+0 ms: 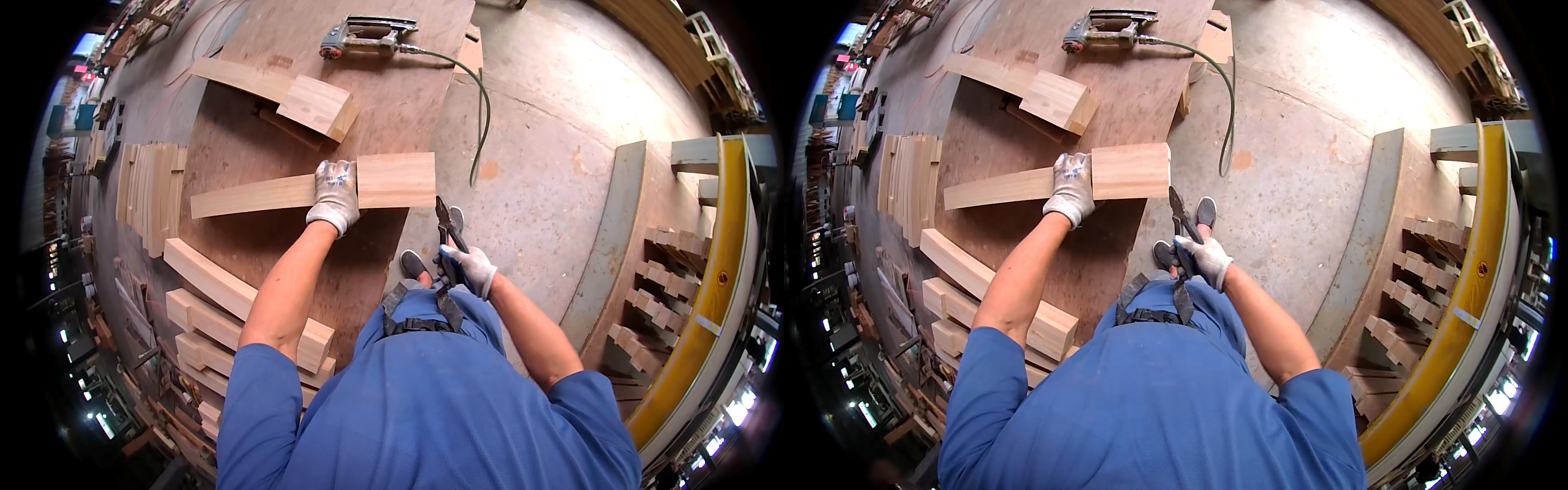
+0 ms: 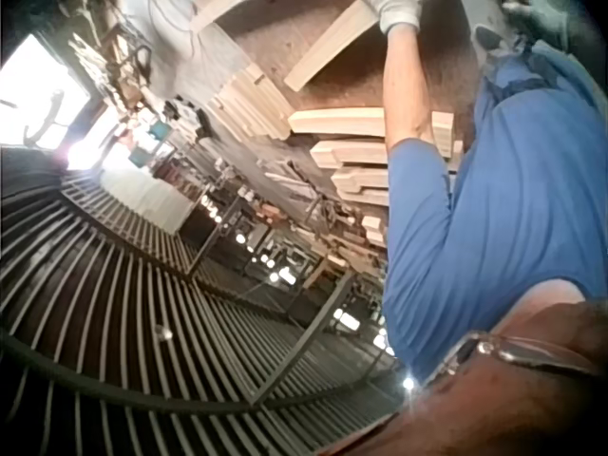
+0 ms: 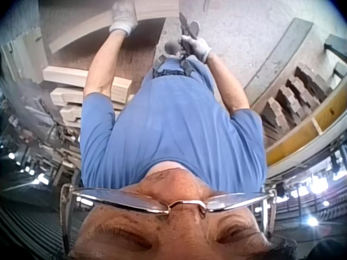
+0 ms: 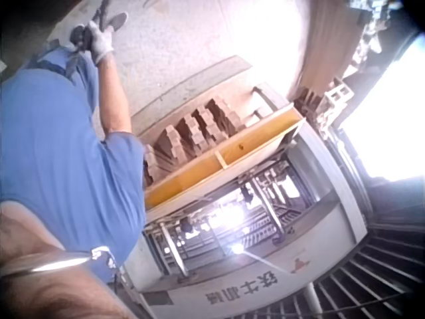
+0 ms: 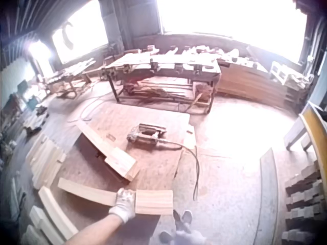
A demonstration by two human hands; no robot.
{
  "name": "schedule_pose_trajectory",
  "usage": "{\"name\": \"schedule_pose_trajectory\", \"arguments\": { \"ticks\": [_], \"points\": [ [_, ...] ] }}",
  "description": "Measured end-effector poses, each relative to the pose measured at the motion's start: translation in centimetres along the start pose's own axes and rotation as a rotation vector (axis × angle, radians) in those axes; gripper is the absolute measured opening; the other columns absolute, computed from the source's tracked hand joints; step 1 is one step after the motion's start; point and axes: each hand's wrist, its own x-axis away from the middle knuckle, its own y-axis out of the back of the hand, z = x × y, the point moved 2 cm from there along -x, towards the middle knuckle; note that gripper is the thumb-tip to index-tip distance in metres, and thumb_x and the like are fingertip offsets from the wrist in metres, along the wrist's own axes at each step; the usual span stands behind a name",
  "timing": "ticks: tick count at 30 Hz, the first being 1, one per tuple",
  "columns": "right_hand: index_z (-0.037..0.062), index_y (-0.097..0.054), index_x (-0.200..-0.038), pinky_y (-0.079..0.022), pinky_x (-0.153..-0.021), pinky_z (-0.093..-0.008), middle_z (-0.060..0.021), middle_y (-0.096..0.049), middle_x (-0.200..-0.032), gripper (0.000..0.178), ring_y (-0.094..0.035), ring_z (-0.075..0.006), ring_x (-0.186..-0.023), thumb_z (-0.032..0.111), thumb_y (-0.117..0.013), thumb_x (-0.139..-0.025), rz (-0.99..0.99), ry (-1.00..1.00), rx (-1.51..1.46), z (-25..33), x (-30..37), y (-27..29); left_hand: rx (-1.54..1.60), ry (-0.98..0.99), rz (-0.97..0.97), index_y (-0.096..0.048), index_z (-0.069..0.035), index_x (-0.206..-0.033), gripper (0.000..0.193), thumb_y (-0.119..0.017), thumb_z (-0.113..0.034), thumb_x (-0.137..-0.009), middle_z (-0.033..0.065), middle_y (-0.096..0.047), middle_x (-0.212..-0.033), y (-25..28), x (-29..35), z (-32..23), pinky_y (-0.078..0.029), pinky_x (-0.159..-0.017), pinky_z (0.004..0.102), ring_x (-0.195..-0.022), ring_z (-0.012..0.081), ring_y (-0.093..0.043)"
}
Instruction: The person assembles wooden frames by joining curved and straight wooden pieces on a workbench. They use a pneumatic nail gun to fasten the pieces together, repeatedly picking up components, aligning them, and nailing them into place.
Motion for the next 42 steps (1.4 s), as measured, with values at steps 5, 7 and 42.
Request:
{"name": "schedule_pose_trajectory", "arguments": {
  "ticks": [5, 7, 42],
  "points": [
    [0.0039, -0.063, -0.106, -0.054, -0.061, -0.0355, -0.0116, -0.066, -0.083, 0.037, -0.066, -0.0248, -0.068, 0.041, -0.057, -0.110, 0.138, -0.116, -0.250, -1.8, -0.8, -0.7, -0.023, 0.020, 0.025, -0.058, -0.006, -0.139, 0.070, -0.081, -0.027, -0.076, 0.0146, -0.062, -0.130, 0.3, 0.0, -0.4, -0.030, -0.120, 0.0454, -0.128, 0.0326, -0.055],
    [0.0027, -0.065, -0.112, -0.054, -0.070, -0.0370, -0.0122, -0.067, -0.084, 0.045, -0.066, -0.0266, -0.074, 0.047, -0.057, -0.109, 0.298, -0.169, -0.452, -3.7, -2.3, -1.5, -0.034, 0.028, 0.029, -0.059, -0.007, -0.139, 0.071, -0.082, -0.028, -0.076, 0.0145, -0.061, -0.130, 0.5, -0.3, -0.3, -0.030, -0.119, 0.0452, -0.128, 0.0325, -0.055],
    [0.0022, -0.071, -0.108, -0.056, -0.078, -0.0462, -0.0209, -0.074, -0.088, 0.030, -0.072, -0.0382, -0.084, 0.030, -0.073, -0.096, -0.386, 0.216, 0.933, 6.7, -0.8, 1.3, -0.041, 0.012, -0.020, -0.061, -0.006, -0.137, 0.059, -0.074, -0.021, -0.081, 0.0154, -0.064, -0.129, 0.1, -0.1, -0.2, -0.027, -0.124, 0.0474, -0.130, 0.0328, -0.056]
  ]
}}
